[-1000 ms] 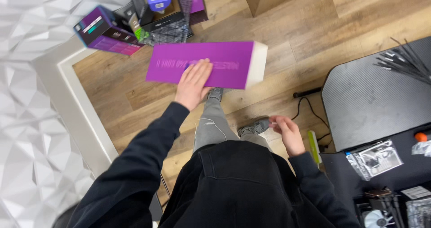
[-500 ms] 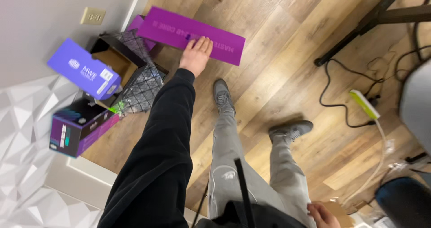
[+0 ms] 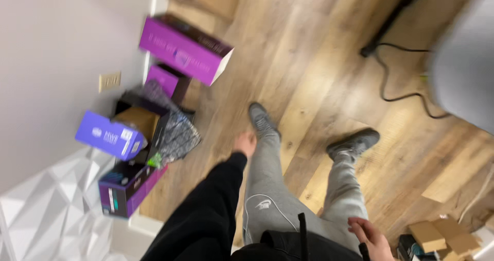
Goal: The person unboxes components for a computer liquid cooling system, handling the radiator and pump assembly, then applies thermal paste to the CPU surface on the motherboard before preparing the pump head for mounting.
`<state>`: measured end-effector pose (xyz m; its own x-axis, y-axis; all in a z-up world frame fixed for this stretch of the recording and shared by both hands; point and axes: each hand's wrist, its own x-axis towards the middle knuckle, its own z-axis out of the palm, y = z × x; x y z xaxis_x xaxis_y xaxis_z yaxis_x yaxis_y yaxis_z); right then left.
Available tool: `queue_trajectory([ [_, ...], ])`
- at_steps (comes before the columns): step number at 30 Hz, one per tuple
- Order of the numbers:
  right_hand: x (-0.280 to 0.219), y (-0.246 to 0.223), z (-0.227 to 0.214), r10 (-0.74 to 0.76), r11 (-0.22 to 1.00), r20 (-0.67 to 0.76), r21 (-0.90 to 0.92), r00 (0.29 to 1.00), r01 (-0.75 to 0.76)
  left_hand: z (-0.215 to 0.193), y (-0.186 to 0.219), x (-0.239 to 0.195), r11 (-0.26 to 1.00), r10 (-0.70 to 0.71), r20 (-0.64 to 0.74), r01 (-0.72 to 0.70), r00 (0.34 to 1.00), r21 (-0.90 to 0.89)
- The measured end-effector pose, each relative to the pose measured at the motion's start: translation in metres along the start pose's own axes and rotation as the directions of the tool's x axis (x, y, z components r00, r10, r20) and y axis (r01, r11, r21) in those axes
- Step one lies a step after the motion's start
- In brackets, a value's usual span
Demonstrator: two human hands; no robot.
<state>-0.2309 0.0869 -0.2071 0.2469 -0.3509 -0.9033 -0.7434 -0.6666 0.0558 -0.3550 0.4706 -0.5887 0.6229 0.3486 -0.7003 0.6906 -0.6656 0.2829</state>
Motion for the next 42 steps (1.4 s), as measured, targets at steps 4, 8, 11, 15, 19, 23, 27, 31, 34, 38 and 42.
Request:
queue_trajectory([
  [4,0.037,0.068,-0.061,-0.285,0.95,0.0,0.134,0.959,0.282,-0.026,0.074,-0.101,0.965,0.133,-0.07,-0.145,0.989,-0.218],
  [8,0.044,0.095,-0.154,-0.321,0.935,-0.029,0.145,0.946,0.322,-0.051,0.141,-0.143,0.986,-0.037,0.031,0.041,0.999,-0.162],
  [11,0.073,0.124,-0.222,-0.362,0.909,-0.107,0.181,0.926,0.376,-0.07,0.203,-0.154,0.991,-0.13,0.083,0.125,0.988,0.054],
  [15,0.115,0.19,-0.302,-0.338,0.894,-0.23,0.226,0.913,0.388,-0.075,0.272,-0.185,0.99,-0.141,-0.022,0.141,0.99,0.01],
  [19,0.148,0.232,-0.352,-0.303,0.851,-0.285,0.35,0.91,0.393,-0.085,0.361,-0.213,0.993,-0.121,-0.056,0.121,0.991,-0.012],
  [23,0.158,0.241,-0.382,-0.255,0.815,-0.291,0.449,0.922,0.367,-0.092,0.437,-0.225,0.999,-0.029,-0.027,0.028,0.999,-0.034],
  [27,0.167,0.227,-0.39,-0.262,0.705,-0.323,0.58,0.909,0.409,-0.104,0.5,-0.213,0.997,0.076,-0.015,-0.076,0.997,-0.027],
  [31,0.112,0.191,-0.439,-0.317,0.657,-0.407,0.558,0.857,0.508,-0.101,0.567,-0.184,0.974,0.21,-0.033,-0.212,0.977,-0.074],
  [34,0.07,0.159,-0.482,-0.342,0.727,-0.49,0.402,0.801,0.556,-0.111,0.615,-0.181,0.956,0.248,-0.04,-0.251,0.968,-0.154],
  [38,0.054,0.115,-0.539,-0.572,0.63,-0.685,-0.014,0.452,0.776,-0.115,0.662,-0.18,0.925,0.316,-0.011,-0.31,0.949,-0.221],
  [42,0.052,0.064,-0.585,-0.802,0.443,-0.591,-0.491,0.086,0.75,-0.107,0.667,-0.183,0.91,0.339,-0.02,-0.333,0.94,-0.248],
])
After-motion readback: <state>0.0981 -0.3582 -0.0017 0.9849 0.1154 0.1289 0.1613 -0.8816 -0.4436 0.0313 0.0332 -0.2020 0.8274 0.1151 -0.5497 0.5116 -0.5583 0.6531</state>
